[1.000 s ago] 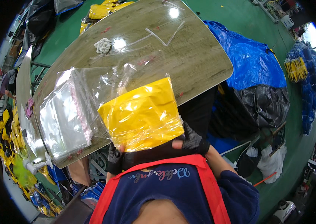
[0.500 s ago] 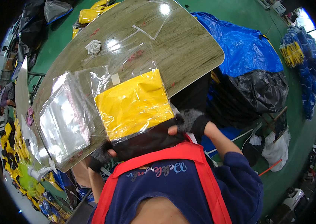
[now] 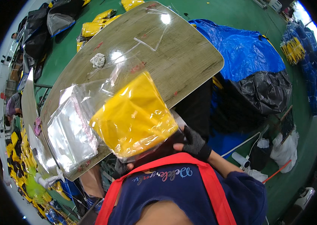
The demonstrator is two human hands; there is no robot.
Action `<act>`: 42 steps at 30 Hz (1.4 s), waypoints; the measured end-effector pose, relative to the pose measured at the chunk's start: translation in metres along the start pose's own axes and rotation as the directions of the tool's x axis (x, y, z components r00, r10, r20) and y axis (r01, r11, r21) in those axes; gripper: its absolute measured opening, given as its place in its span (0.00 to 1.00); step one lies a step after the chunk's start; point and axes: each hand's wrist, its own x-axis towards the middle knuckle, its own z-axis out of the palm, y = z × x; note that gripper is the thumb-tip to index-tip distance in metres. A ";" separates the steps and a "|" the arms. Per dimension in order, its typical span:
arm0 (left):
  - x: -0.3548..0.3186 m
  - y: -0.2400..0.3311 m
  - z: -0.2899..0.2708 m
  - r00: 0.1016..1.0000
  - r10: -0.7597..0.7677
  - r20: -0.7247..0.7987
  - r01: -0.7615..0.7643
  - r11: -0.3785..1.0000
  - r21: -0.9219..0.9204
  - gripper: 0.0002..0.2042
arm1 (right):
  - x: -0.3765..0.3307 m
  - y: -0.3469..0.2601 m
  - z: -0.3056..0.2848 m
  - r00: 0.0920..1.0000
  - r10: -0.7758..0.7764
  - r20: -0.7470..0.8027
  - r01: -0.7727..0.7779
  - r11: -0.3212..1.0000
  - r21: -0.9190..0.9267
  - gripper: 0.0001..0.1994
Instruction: The person folds yellow and blue waterproof pouches and inserts them into clear plastic bags on a workbench. The person handles each pouch one at a time, folds it, places it into a bag, and sets the bag aside.
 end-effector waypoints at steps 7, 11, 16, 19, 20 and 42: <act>0.119 -0.012 0.020 0.861 0.399 -0.316 -0.223 0.854 0.470 0.15 | 0.084 -0.093 0.025 0.756 -0.614 -0.228 0.652 0.738 0.175 0.30; 0.110 0.103 0.043 0.964 0.199 0.179 -0.263 0.583 0.769 0.10 | 0.105 -0.129 -0.005 0.554 -0.823 -0.127 0.713 0.547 -0.439 0.21; 0.124 0.250 0.065 0.439 0.683 0.584 -0.287 -0.509 0.811 0.33 | 0.129 -0.106 -0.012 0.612 -0.782 -0.118 0.766 0.623 -0.157 0.28; 0.178 0.256 0.055 0.649 0.410 0.641 -0.587 -0.268 0.764 0.35 | 0.126 -0.100 -0.009 0.635 -0.769 -0.075 0.764 0.640 -0.088 0.36; 0.194 0.247 0.061 0.549 0.479 0.685 -0.595 -0.352 0.723 0.34 | 0.132 -0.096 -0.015 0.641 -0.763 -0.088 0.759 0.647 -0.080 0.33; 0.207 0.060 0.087 0.983 0.178 -0.042 -0.171 0.976 0.137 0.18 | 0.147 -0.132 -0.019 0.667 -0.495 -0.557 0.740 0.529 0.416 0.17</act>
